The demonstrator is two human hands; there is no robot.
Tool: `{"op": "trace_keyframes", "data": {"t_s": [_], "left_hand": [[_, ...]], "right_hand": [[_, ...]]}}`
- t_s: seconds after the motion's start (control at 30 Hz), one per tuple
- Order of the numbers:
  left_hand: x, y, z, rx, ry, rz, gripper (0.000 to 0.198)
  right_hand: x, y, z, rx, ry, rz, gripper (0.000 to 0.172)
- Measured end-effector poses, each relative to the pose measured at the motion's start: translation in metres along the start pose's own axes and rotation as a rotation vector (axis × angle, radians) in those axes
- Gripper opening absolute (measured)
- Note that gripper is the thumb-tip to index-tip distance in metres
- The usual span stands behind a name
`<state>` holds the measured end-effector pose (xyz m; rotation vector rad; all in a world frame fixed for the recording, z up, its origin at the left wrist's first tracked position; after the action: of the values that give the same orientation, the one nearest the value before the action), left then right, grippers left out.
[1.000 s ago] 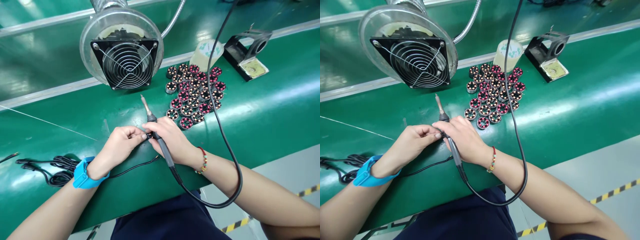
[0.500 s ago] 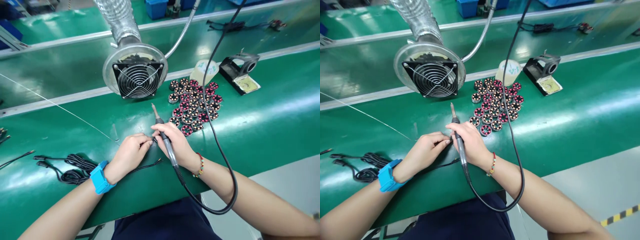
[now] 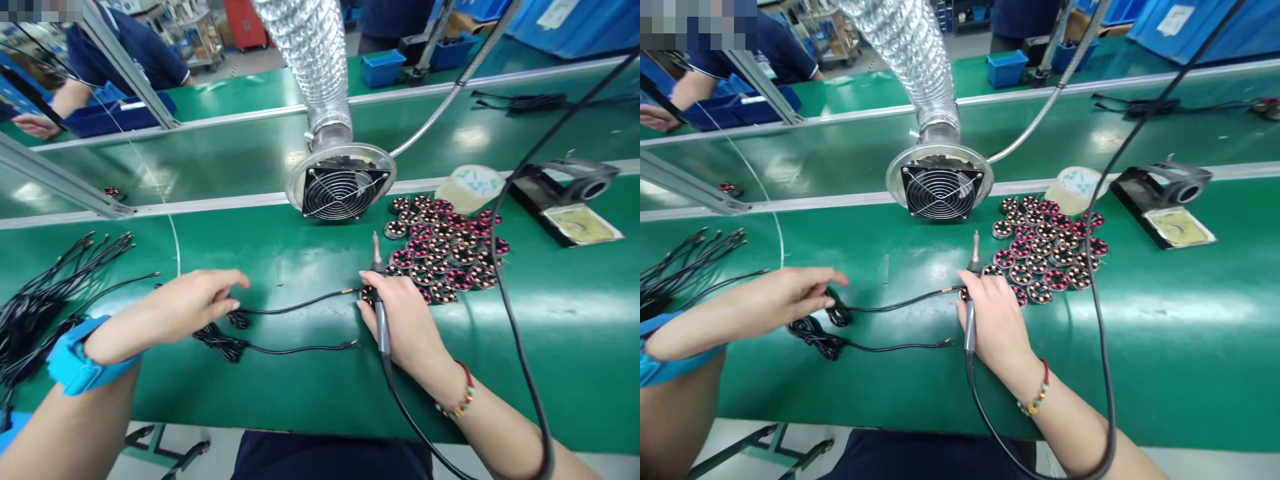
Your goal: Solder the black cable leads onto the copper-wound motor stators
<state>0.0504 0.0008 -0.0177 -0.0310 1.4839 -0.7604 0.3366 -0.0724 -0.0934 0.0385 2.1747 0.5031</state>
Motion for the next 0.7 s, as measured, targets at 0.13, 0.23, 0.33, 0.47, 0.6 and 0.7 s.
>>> {"op": "trace_keyframes", "data": {"t_s": [0.13, 0.23, 0.33, 0.47, 0.6, 0.7], "left_hand": [[0.035, -0.008, -0.04, -0.092, 0.174, 0.065, 0.035], [0.04, 0.002, -0.054, -0.215, 0.243, 0.192, 0.033], [0.023, 0.014, -0.055, -0.443, 0.271, 0.415, 0.037], [0.008, 0.024, -0.015, -0.328, -0.269, 0.549, 0.031], [0.015, 0.037, 0.063, 0.007, -1.257, 0.35, 0.034], [0.017, 0.047, 0.115, 0.099, -1.777, 0.283, 0.034]], "right_hand": [[-0.001, 0.0, 0.0, 0.045, -0.041, 0.007, 0.034], [0.002, 0.0, 0.001, 0.099, 0.144, 0.049, 0.037], [0.004, 0.001, 0.001, 0.077, 0.318, 0.085, 0.041], [0.002, -0.001, -0.004, 0.034, 0.423, 0.107, 0.039], [-0.002, -0.004, -0.013, -0.019, 0.616, 0.145, 0.037], [-0.001, -0.005, -0.018, -0.036, 0.775, 0.088, 0.041]]}}
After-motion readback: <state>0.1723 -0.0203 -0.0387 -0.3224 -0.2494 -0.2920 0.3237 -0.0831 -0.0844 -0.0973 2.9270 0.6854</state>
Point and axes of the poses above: each hand's wrist, its own y-axis towards the middle knuckle, its own x-axis out of the palm, z = x × y, the point moved 3 cm from there along y, towards the middle knuckle, and after that the axes turned 11 degrees about y, right-handed, at the moved point
